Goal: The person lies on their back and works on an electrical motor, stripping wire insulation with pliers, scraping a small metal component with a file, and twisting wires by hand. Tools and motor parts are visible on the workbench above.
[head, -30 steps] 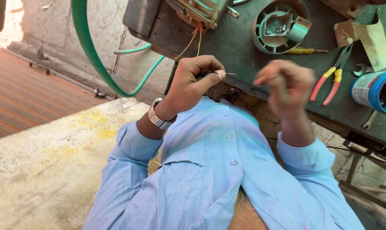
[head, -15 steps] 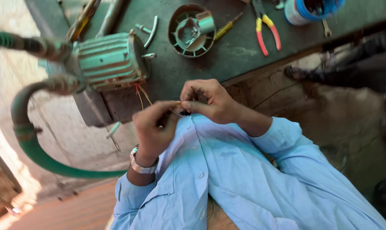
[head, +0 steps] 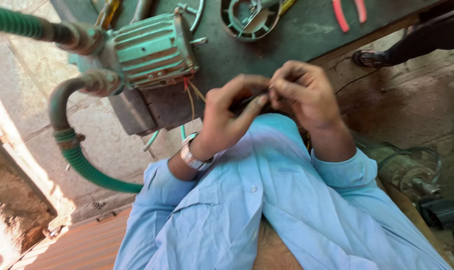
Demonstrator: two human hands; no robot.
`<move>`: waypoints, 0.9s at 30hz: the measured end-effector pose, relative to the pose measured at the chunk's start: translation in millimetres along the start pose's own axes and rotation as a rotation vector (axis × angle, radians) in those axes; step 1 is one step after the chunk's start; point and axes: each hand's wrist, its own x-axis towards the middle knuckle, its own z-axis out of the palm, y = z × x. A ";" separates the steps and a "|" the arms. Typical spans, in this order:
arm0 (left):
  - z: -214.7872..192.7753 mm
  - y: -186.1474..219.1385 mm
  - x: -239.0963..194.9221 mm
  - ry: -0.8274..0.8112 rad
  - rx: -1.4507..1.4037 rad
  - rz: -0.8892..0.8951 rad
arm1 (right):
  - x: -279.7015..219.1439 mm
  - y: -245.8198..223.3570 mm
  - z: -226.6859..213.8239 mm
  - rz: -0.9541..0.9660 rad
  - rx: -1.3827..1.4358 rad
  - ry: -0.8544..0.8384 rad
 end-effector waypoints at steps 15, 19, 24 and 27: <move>-0.1 -5.7 3.9 0.157 0.085 -0.032 | 0.2 -28.8 35.6 -0.477 -0.659 -0.011; 7.6 -5.3 5.7 0.177 0.119 0.028 | 5.6 -30.8 24.7 -0.501 -0.670 -0.096; 11.9 -5.4 6.3 0.224 0.133 0.023 | 13.1 -38.7 10.3 -0.414 -0.452 -0.057; 12.3 -6.6 6.2 0.225 0.070 -0.028 | 15.4 -50.0 7.6 -0.425 -0.505 0.011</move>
